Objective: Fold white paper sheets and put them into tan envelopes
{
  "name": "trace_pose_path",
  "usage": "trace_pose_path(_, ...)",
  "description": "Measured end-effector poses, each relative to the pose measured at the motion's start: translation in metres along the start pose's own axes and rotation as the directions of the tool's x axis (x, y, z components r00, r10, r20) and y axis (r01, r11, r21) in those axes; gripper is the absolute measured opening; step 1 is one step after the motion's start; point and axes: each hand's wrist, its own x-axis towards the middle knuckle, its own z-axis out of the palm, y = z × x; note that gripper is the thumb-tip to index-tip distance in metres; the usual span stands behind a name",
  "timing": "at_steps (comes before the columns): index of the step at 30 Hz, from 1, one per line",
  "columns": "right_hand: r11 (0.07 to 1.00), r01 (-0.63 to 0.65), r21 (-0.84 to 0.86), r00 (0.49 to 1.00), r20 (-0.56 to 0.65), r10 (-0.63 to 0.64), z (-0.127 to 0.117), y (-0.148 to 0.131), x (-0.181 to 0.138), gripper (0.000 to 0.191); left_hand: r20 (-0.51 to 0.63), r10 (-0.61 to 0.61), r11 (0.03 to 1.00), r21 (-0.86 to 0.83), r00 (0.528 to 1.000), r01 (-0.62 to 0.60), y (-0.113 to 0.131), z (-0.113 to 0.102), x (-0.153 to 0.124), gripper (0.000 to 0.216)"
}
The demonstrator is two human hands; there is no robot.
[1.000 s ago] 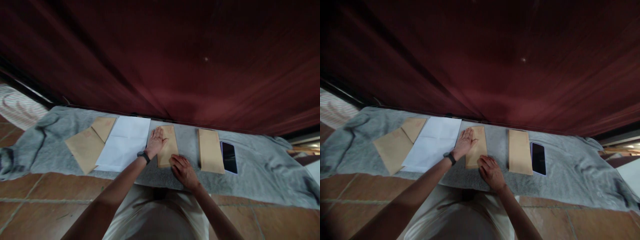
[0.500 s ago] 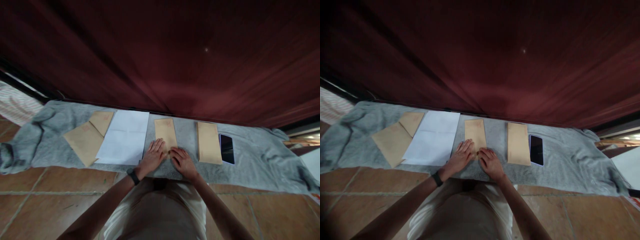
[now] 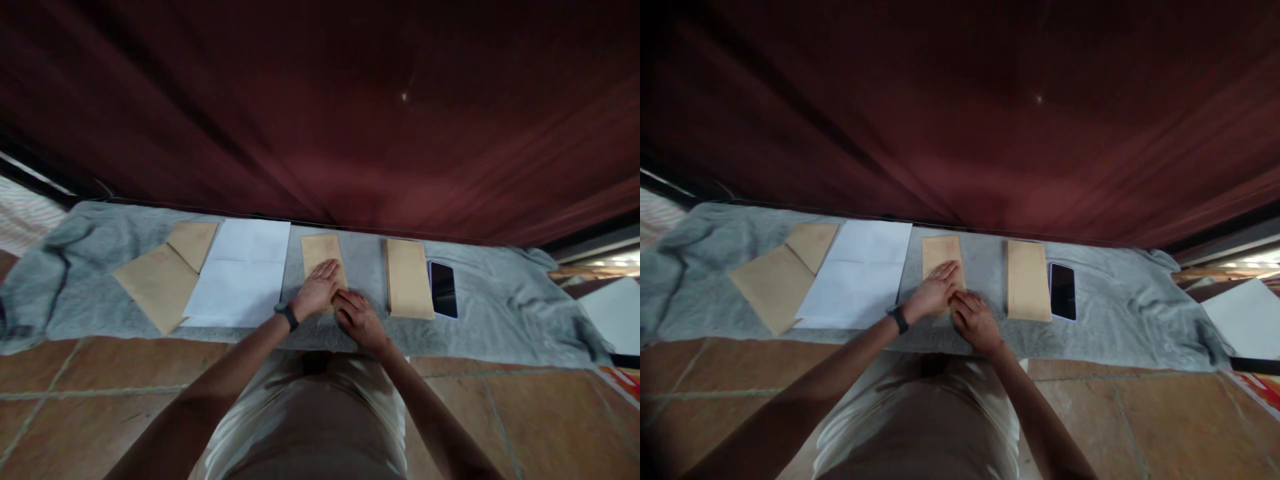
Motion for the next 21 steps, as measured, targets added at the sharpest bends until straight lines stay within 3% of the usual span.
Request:
trace_pose_path(4,0.999,-0.017,0.050,1.000,0.019,0.016,0.002,0.005,-0.001,0.041,-0.029,0.021,0.995,-0.099,0.999,-0.023,0.011,-0.004,-0.082,0.053)
trace_pose_path(7,0.997,-0.021,0.078,0.999,0.032,0.019,0.003,0.009,-0.002,0.043,-0.041,0.004,0.992,-0.125,0.999,-0.009,0.016,-0.011,-0.113,0.052)
trace_pose_path(21,0.995,-0.037,0.093,0.999,-0.018,0.039,0.011,0.017,-0.004,0.035,-0.198,-0.185,0.980,-0.114,0.963,0.165,0.028,-0.004,-0.099,0.031)
